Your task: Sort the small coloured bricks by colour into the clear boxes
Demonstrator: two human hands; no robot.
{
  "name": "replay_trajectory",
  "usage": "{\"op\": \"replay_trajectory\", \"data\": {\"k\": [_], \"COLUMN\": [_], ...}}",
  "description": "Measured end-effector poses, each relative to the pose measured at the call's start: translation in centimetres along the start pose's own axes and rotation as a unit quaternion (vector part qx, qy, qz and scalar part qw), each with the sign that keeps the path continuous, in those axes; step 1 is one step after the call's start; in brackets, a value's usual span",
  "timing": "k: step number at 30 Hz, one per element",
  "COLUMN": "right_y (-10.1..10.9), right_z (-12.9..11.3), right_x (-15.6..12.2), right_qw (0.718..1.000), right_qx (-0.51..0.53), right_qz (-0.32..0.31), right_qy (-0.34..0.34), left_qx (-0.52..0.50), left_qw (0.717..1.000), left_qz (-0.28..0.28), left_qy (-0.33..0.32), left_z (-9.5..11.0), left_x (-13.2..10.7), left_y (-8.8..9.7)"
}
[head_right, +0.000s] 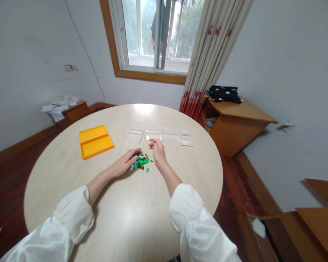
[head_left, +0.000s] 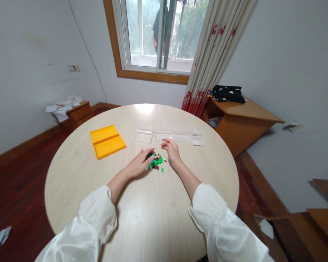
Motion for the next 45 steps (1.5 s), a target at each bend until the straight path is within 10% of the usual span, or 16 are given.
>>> {"op": "replay_trajectory", "data": {"k": [17,24,29,34,45], "right_y": [-2.3,-0.7,-0.5,-0.4,-0.4], "right_z": [-0.6,0.0,-0.9,-0.9,-0.3], "right_x": [-1.9,-0.9,-1.7,-1.9,-1.7], "right_qw": [0.989,0.982,0.901,0.821,0.81], "right_qx": [0.066,-0.16,-0.385,-0.543,-0.552], "right_qz": [-0.134,-0.049,-0.029,-0.037,-0.041], "right_qy": [-0.013,0.084,0.2,0.174,0.192], "left_qx": [-0.419,-0.025,0.225,0.348,0.37], "left_qw": [0.893,0.934,0.932,0.921,0.92], "left_qz": [0.164,0.351,0.276,0.171,0.13], "left_qy": [-0.009,-0.069,-0.066,-0.025,-0.021], "left_z": [-1.1,-1.7,-3.2,-3.6,-2.4], "left_x": [1.2,0.6,0.8,1.4,1.1], "left_y": [-0.3,3.7,5.6,4.5,3.8]}}
Point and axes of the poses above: each hand's wrist, its own x-axis towards the middle knuckle, its own y-axis out of the back of the hand, z = x × y, the point moved 2 cm from there along x, towards the middle knuckle, and after that the axes turned 15 degrees about -x, right-handed, at the moved point
